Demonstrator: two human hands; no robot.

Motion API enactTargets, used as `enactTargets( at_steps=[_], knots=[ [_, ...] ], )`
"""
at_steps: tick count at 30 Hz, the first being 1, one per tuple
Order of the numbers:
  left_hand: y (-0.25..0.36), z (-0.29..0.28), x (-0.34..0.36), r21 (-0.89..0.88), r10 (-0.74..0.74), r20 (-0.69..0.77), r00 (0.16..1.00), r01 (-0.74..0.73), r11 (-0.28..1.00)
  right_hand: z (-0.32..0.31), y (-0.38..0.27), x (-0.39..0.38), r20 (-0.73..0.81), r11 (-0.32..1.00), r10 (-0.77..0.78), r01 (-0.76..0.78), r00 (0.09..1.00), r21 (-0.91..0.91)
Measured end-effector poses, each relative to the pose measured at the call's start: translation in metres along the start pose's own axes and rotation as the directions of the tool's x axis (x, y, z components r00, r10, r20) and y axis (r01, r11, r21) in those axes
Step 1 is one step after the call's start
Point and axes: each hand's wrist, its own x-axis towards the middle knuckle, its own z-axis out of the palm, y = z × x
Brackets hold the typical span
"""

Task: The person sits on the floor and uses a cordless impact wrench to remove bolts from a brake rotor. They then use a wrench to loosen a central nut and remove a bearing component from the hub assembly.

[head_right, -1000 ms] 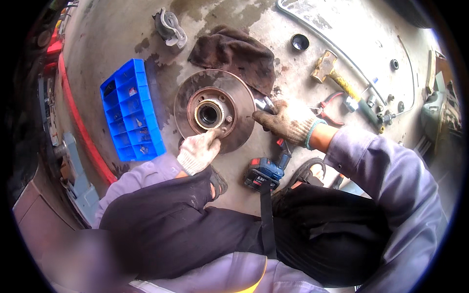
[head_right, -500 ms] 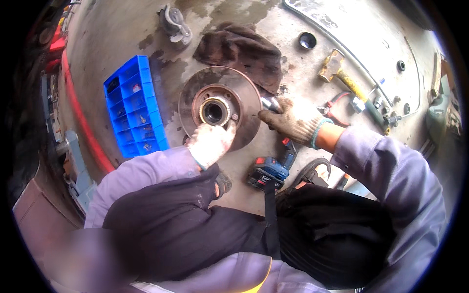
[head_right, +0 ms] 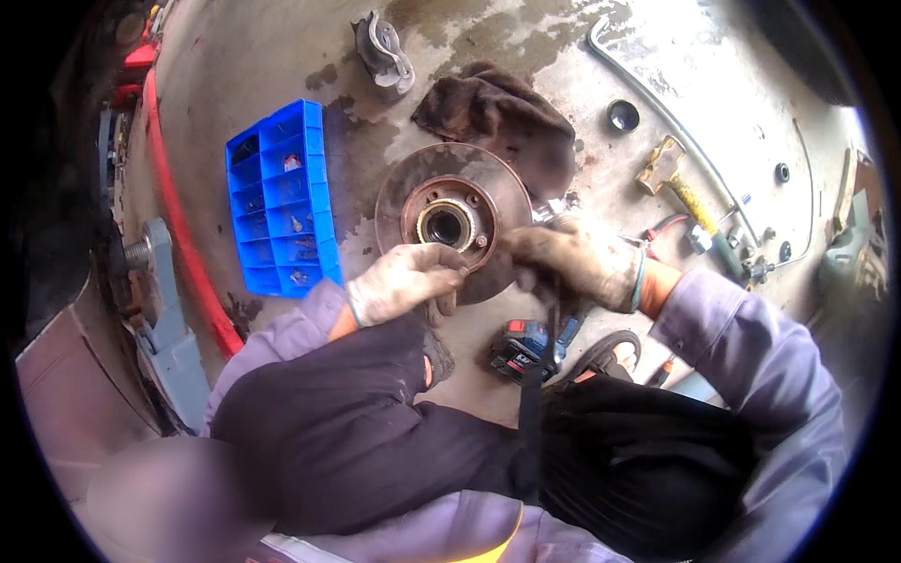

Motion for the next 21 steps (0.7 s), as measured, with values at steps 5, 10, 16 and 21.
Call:
enactTargets(
  at_steps=[5,10,16,21],
  knots=[
    [-0.005,-0.002,0.018,-0.584,0.114,0.291,0.950,0.082,0.808,0.031,-0.042,-0.004,0.182,0.838,-0.505,0.530,0.844,-0.130],
    [0.010,-0.005,0.028,-0.482,0.149,0.351,0.924,0.042,0.875,0.062,-0.074,0.017,0.341,0.400,-0.786,0.845,0.515,-0.354],
    [-0.026,-0.005,0.045,-0.837,0.225,0.452,0.863,0.323,0.443,0.062,-0.055,0.042,0.364,0.294,-0.828,0.883,0.427,-0.366],
    [-0.013,-0.038,0.007,-0.570,-0.029,0.131,0.991,0.099,0.816,0.036,-0.033,0.018,-0.003,0.864,-0.504,0.504,0.864,-0.022]
  ],
)
